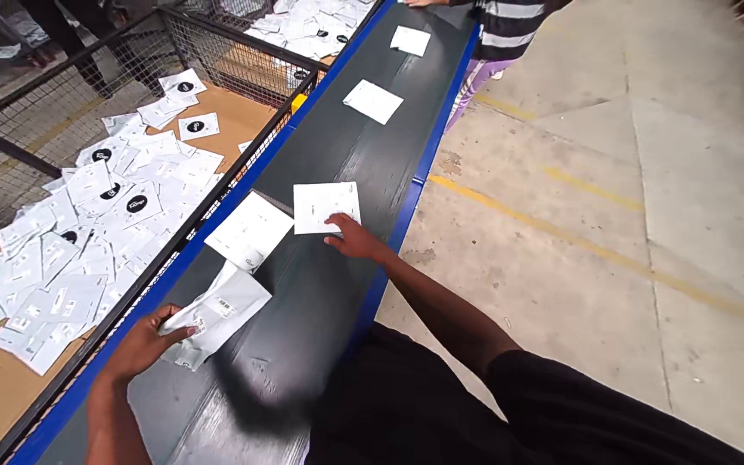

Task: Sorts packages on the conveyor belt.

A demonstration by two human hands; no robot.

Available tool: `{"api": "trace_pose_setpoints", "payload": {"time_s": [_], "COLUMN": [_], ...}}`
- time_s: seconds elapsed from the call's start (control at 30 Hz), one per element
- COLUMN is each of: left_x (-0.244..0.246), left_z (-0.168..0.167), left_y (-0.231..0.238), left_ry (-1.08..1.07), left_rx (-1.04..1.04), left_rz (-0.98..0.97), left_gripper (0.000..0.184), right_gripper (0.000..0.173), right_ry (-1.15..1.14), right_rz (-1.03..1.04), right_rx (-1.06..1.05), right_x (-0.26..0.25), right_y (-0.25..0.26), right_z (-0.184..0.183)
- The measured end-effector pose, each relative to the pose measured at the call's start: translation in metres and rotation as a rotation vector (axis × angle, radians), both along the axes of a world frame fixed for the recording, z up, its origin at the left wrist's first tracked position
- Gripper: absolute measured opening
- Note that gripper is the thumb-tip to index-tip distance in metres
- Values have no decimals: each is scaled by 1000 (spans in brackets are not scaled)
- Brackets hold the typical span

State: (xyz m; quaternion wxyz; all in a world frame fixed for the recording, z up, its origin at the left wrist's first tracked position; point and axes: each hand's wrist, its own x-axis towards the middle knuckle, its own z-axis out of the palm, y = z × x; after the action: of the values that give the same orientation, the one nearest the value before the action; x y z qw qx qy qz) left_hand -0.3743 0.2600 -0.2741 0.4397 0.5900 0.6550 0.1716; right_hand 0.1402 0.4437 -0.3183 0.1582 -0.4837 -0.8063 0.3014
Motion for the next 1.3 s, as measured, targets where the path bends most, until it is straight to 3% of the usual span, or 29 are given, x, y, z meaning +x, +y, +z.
{"api": "trace_pose_setpoints", "payload": {"time_s": [0.17,0.23,0.33,0.4,0.57,0.67,0.8,0.9,1.0,1.13,1.23,1.3], "left_x": [19,27,32,33,20,11,1,-7,-4,38,86,114], "left_z": [-1,-19,-52,-65,-69,-56,-55,-55,-63,-53,-47,-49], "left_y": [68,87,95,86,44,19,-27,-65,-112,-165,-186,-190], "left_ry": [47,220,433,512,574,659,674,664,544,267,7,-135], "left_rx": [-17,-32,-77,-123,-163,-224,-290,-309,-368,-304,-170,-83], "left_rz": [-111,-39,69,73,134,177,175,215,248,399,608,727], "left_gripper": [48,69,107,124,134,128,118,108,101,90,82,68], "right_gripper": [108,127,134,132,112,101,69,56,49,44,46,50], "right_ry": [-235,-376,-424,-458,-471,-416,-337,-253,-133,-30,24,8], "right_rz": [-61,-28,47,87,104,114,153,199,229,163,94,57], "right_rx": [-46,-110,-160,-106,-98,-140,-265,-306,-310,-329,-185,-70], "right_x": [-22,-34,-53,-65,-92,-106,-118,-120,-115,-101,-91,-86], "right_y": [74,76,55,33,-30,-61,-91,-105,-112,-98,-60,-22], "right_z": [-20,-25,-31,-32,-29,-31,-27,-28,-24,-11,-8,-11]}}
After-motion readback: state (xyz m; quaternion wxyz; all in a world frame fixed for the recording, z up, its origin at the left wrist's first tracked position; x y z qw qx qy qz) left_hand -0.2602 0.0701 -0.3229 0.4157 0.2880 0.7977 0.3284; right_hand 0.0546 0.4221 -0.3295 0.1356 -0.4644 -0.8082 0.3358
